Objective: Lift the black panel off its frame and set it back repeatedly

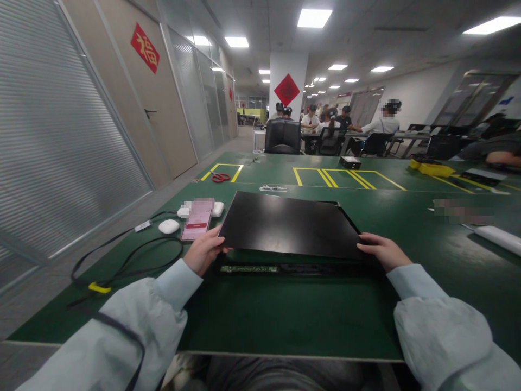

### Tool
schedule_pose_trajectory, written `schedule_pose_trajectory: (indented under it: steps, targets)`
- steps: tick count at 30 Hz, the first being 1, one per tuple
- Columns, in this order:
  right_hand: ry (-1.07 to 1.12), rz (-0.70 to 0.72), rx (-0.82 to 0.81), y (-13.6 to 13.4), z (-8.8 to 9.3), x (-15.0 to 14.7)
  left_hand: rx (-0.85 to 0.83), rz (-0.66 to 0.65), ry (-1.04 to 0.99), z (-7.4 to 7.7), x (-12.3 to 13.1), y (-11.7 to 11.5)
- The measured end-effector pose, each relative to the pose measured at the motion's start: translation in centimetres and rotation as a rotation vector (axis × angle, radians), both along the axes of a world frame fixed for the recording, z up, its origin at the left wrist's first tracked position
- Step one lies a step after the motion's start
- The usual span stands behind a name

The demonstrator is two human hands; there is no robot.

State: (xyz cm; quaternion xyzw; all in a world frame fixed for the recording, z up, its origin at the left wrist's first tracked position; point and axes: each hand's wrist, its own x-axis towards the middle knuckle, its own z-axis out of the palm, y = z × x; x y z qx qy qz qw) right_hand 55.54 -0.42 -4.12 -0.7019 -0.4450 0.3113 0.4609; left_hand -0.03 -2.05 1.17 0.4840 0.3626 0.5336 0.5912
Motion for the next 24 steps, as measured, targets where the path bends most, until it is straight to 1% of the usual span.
schedule_pose_trajectory:
  steps: [2,6,13,19,24]
  targets:
    - [-0.015,0.002,0.0,0.08,-0.13,0.13,0.001,-0.013,0.01,-0.13,-0.13,0.12]
    - [0.032,-0.016,-0.001,0.12,-0.21,0.15,-0.009,-0.025,0.016,-0.34,-0.16,0.25]
    - [0.042,-0.033,0.003,0.05,0.07,0.04,-0.009,-0.038,0.03,-0.6,-0.08,0.43]
    - [0.091,-0.047,-0.017,-0.02,0.34,-0.09,-0.001,-0.057,0.041,-0.71,-0.18,0.45]
    - [0.074,-0.064,-0.029,-0.14,0.73,-0.32,-0.018,-0.057,0.045,-0.64,0.02,0.52]
